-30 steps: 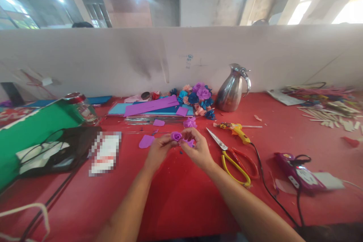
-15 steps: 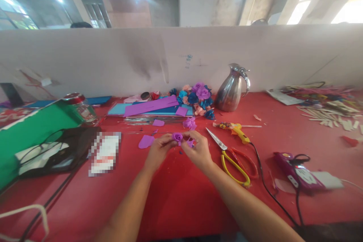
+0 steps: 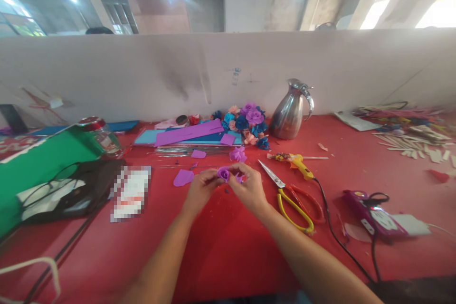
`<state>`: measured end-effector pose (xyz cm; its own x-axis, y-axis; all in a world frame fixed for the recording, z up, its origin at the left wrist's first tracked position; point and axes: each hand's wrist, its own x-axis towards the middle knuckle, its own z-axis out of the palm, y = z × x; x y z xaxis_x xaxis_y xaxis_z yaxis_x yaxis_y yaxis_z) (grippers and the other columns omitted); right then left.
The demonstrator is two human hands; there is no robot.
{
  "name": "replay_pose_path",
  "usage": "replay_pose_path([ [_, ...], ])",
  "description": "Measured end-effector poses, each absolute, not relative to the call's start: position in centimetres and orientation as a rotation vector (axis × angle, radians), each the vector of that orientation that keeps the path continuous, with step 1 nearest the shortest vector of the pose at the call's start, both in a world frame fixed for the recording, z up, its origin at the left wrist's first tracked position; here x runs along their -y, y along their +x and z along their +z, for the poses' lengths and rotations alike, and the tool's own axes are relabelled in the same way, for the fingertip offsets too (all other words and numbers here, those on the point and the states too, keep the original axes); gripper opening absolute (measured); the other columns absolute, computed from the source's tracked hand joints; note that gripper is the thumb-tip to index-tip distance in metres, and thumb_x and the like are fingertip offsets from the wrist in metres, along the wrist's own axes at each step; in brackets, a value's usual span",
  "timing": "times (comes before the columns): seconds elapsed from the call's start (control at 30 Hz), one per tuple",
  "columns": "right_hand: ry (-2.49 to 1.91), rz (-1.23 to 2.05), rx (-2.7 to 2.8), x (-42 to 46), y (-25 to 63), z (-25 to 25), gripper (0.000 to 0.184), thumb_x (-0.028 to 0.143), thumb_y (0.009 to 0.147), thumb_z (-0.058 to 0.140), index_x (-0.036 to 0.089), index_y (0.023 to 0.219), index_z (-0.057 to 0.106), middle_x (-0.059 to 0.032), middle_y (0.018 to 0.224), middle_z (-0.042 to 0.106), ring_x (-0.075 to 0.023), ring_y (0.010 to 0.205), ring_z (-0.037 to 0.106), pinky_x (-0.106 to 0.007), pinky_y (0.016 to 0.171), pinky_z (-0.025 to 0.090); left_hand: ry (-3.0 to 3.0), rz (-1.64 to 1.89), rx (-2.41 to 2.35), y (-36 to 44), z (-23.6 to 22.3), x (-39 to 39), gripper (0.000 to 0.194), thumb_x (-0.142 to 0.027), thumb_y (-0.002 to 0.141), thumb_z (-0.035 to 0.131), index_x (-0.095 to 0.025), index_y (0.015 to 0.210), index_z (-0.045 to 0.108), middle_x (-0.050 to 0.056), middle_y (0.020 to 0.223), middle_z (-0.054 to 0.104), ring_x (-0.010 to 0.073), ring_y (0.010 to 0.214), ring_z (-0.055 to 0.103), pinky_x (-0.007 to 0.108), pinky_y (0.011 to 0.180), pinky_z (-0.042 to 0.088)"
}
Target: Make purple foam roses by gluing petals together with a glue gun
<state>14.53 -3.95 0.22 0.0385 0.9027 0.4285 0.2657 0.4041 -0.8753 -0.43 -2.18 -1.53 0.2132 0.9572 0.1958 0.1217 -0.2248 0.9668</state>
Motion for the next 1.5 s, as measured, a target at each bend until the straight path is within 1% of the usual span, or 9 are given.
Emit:
replay_pose_path([
  [0.13,-1.133,0.732,1.422,3.9,14.4,0.2,0.012,0.026,0.075,0.058,0.019,0.076,0.068,-0.0011,0.069,0.07,-0.0141,0.06,0.058,-0.025,0.059,0.045,1.536,1.161,-1.082,-0.5,-1.8,2.1,0.017,-0.029,0.072,0.067,-0.021,0.086,0.075,0.002,0.079,0.068,0.017,0.074,0.058,0.03,0.073,0.046],
  [0.3,-1.104,0.831,1.311,3.7,14.2,-0.1,0.014,0.026,0.073,0.055,0.018,0.073,0.066,-0.001,0.066,0.068,-0.0132,0.056,0.057,-0.024,0.055,0.044,1.462,1.169,-1.093,-0.3,-1.7,2.2,0.018,-0.027,0.071,0.068,-0.021,0.086,0.075,0.002,0.079,0.069,0.0173,0.077,0.059,0.03,0.075,0.046],
  [0.53,-1.09,0.765,1.439,3.8,14.4,0.1,0.014,0.027,0.075,0.058,0.018,0.08,0.067,-0.0021,0.073,0.07,-0.0141,0.063,0.059,-0.025,0.06,0.045,1.451,1.181,-1.08,-0.3,-1.5,2.3,0.019,-0.027,0.072,0.067,-0.02,0.087,0.074,0.002,0.081,0.069,0.018,0.078,0.059,0.03,0.076,0.047],
  [0.77,-1.174,0.712,1.445,3.9,14.4,0.2,0.013,0.026,0.074,0.056,0.019,0.072,0.066,-0.0007,0.066,0.068,-0.0136,0.058,0.056,-0.024,0.056,0.043,1.474,1.196,-1.106,-0.1,-1.1,2.5,0.017,-0.028,0.072,0.067,-0.02,0.084,0.075,0.002,0.078,0.069,0.0173,0.073,0.058,0.03,0.073,0.047],
  [0.97,-1.169,0.705,1.433,3.9,14.3,0.1,0.012,0.024,0.073,0.054,0.02,0.07,0.065,-0.0003,0.065,0.067,-0.0138,0.059,0.057,-0.024,0.056,0.044,1.482,1.206,-1.119,-0.1,-1.1,2.5,0.016,-0.029,0.072,0.066,-0.02,0.081,0.075,0.001,0.071,0.066,0.016,0.069,0.057,0.029,0.07,0.046],
  [1.13,-1.131,0.691,1.466,3.7,14.3,0.0,0.014,0.022,0.071,0.054,0.019,0.077,0.066,-0.0012,0.071,0.069,-0.0143,0.062,0.058,-0.025,0.06,0.045,1.478,1.208,-1.124,0.0,-0.9,2.4,0.015,-0.031,0.069,0.069,-0.021,0.079,0.075,0.001,0.074,0.068,0.0162,0.069,0.057,0.029,0.07,0.046],
  [1.23,-1.128,0.665,1.515,3.6,14.4,0.0,0.015,0.023,0.072,0.055,0.02,0.079,0.067,-0.0015,0.073,0.07,-0.0152,0.063,0.059,-0.026,0.061,0.046,1.468,1.218,-1.121,0.0,-0.8,2.5,0.015,-0.032,0.069,0.068,-0.022,0.078,0.075,0.001,0.07,0.067,0.0161,0.066,0.056,0.03,0.069,0.047],
  [1.37,-1.178,0.624,1.525,3.6,14.5,0.0,0.013,0.024,0.073,0.055,0.021,0.072,0.067,-0.0011,0.069,0.069,-0.0155,0.061,0.059,-0.027,0.06,0.044,1.439,1.225,-1.143,-0.2,-1.1,2.5,0.014,-0.029,0.068,0.069,-0.021,0.078,0.076,-0.001,0.063,0.063,0.0145,0.063,0.053,0.027,0.065,0.044],
  [1.5,-1.193,0.637,1.498,3.5,14.4,-0.3,0.013,0.022,0.073,0.053,0.022,0.072,0.066,-0.0003,0.07,0.069,-0.0152,0.062,0.058,-0.027,0.061,0.044,1.376,1.19,-1.148,-0.1,-1.3,2.4,0.015,-0.028,0.066,0.07,-0.02,0.078,0.076,-0.002,0.057,0.059,0.011,0.055,0.046,0.024,0.057,0.038],
])
